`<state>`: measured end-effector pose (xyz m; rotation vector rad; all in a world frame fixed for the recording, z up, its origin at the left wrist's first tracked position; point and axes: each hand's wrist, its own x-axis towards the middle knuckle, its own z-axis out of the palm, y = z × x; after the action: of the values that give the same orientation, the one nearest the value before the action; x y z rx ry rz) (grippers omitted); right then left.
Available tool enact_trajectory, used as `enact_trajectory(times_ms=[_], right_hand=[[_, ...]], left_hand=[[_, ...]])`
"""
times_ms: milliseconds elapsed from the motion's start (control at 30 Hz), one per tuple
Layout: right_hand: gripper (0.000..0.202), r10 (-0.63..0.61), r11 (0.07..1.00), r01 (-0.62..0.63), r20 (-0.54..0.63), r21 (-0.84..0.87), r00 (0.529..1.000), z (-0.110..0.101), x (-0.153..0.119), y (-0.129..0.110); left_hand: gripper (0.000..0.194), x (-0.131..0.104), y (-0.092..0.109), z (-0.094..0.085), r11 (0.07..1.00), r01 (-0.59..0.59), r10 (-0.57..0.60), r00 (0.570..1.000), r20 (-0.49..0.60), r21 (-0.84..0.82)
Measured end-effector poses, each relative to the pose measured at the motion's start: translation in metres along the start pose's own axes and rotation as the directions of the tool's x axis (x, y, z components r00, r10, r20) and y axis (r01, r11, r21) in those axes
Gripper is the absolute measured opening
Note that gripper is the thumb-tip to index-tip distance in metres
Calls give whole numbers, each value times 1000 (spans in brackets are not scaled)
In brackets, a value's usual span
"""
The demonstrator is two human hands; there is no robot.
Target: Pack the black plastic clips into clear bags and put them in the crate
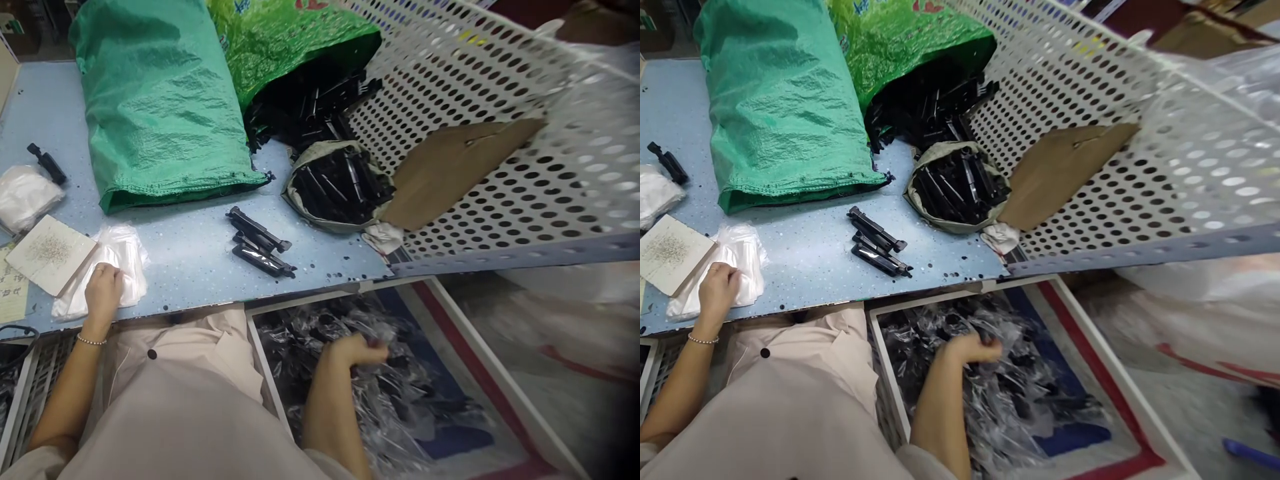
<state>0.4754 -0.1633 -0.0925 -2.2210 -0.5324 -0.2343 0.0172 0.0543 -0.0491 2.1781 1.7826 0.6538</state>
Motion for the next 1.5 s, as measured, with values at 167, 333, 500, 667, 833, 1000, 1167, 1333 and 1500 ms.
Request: enact_trajectory(times_ms=[167,333,500,667,833,1000,1167,1333,1500], right_hand=[[36,-352,936,311,384,168,854,49,-7,-61],[45,-436,857,509,645,84,628,83,-47,-142],[31,-526,794,561,729,236,438,87,-76,-158],[24,-562,793,525,703,308,436,88,-69,-149],[28,-389,901,324,865,287,317,88,-59,-173],[43,-371,749,-647,899,140,-234,87,-119,-219],[37,-319,597,-773,820,-214,-474,104,-176,-237],[38,-338,626,-760,818,-173,-465,111,-178,-231],[83,-327,469,-867,945,170,9,101,-157,-229]], left_hand=[[21,17,-19,-10,924,156,-124,986,111,-348],[23,20,-28,-16,752,316,-255,949,187,-579],[29,18,-28,-15,624,392,-348,914,209,-676],[26,15,-28,-15,637,397,-325,916,237,-661],[9,4,-28,-18,893,153,-199,978,-67,-424],[29,-2,-27,-9,880,5,18,999,44,-476],[45,-2,-34,-19,950,-64,46,997,-66,-305],[59,-21,-4,-36,895,-441,434,895,-104,-64],[65,-37,49,-13,729,-656,633,755,-172,-196]])
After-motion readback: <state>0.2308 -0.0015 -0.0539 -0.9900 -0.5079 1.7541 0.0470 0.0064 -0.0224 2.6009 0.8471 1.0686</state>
